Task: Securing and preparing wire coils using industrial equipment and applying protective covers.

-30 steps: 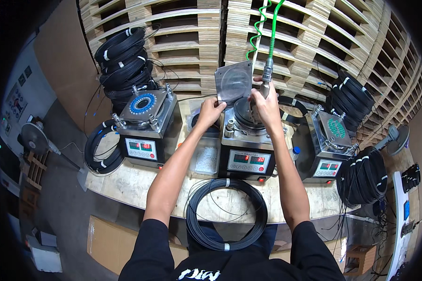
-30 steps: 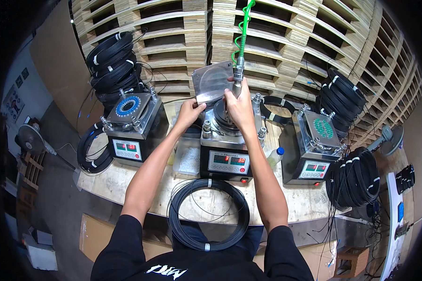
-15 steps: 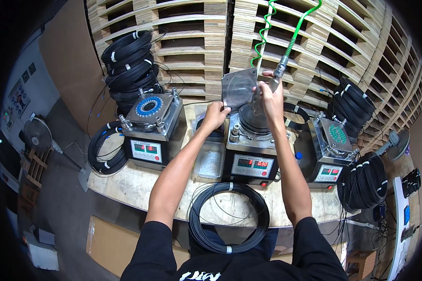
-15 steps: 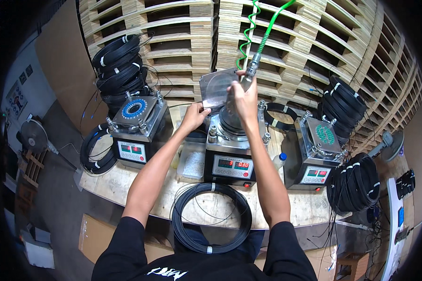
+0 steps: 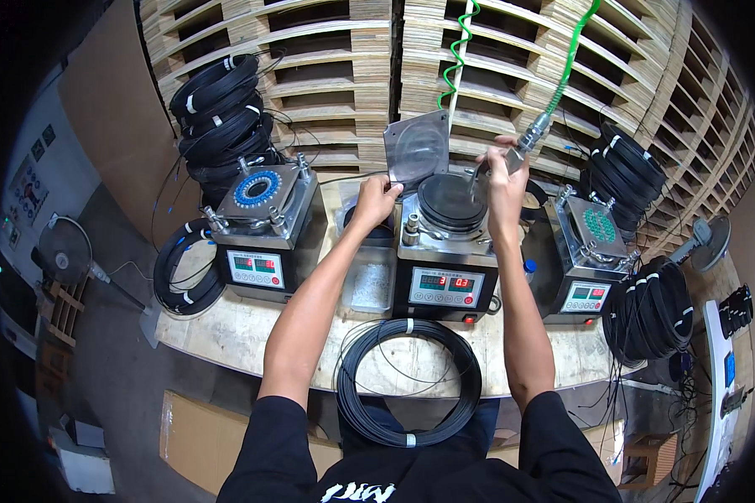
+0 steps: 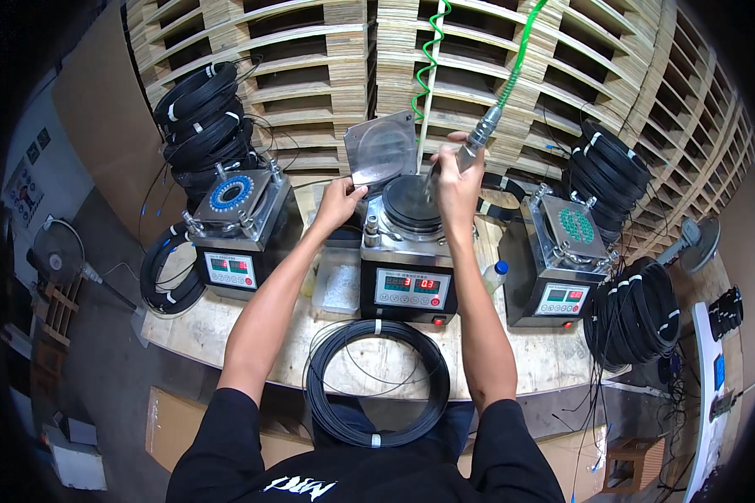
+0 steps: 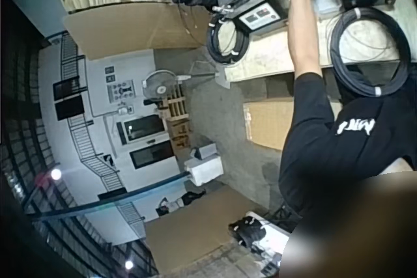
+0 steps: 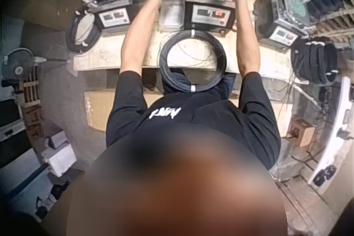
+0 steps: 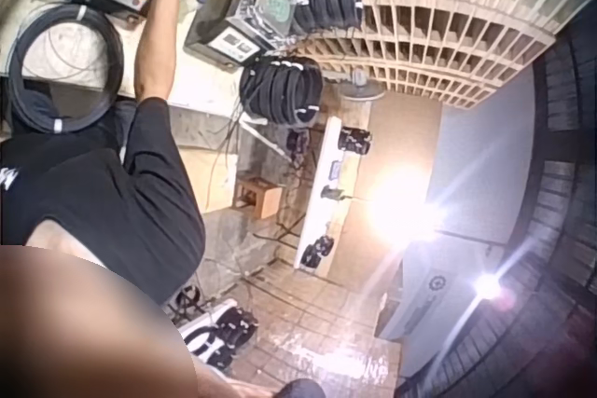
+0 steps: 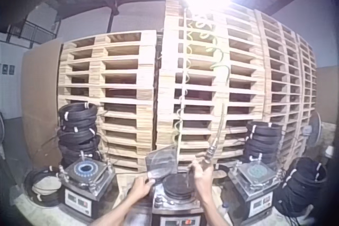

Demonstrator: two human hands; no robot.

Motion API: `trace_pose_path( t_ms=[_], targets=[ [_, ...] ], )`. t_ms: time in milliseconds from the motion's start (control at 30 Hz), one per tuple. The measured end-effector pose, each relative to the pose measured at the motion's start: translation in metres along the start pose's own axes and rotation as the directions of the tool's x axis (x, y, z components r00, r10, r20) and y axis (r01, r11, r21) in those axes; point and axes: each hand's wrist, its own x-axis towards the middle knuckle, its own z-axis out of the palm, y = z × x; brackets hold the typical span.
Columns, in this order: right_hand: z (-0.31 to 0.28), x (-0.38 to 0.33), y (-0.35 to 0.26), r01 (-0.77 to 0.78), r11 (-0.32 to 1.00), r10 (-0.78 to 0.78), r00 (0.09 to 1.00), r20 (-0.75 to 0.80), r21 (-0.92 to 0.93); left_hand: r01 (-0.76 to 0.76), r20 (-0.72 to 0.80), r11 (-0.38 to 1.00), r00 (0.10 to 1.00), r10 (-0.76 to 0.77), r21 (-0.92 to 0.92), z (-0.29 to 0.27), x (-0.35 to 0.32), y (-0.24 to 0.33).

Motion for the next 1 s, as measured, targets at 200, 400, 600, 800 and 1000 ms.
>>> trace_pose_path(
  t_ms=[200,400,600,800,1000],
  targets=[
    [-0.047,-0.016,-0.009,-0.081,0.966,0.110,0.988,0.107,-0.246,-0.038,-0.031,0.999,0.999,0.038,0.004,-0.002,0.001,-0.013],
    [-0.071,-0.010,-0.007,0.016,0.963,-0.044,0.994,-0.097,-0.269,-0.054,-0.003,0.997,0.998,0.055,0.063,-0.001,-0.003,0.011],
    [-0.074,-0.007,-0.015,-0.115,0.970,0.125,0.992,0.033,-0.212,-0.022,0.001,0.995,1.000,0.022,0.093,-0.004,-0.004,0.009],
    [-0.095,0.000,-0.026,-0.222,0.965,0.240,0.962,0.128,-0.141,0.000,-0.005,0.986,1.000,0.001,0.167,-0.004,-0.003,-0.001],
    [-0.112,-0.008,-0.037,-0.294,0.927,0.355,0.890,0.287,-0.235,0.004,-0.014,0.992,1.000,-0.002,0.128,-0.009,0.000,-0.025]
  ],
)
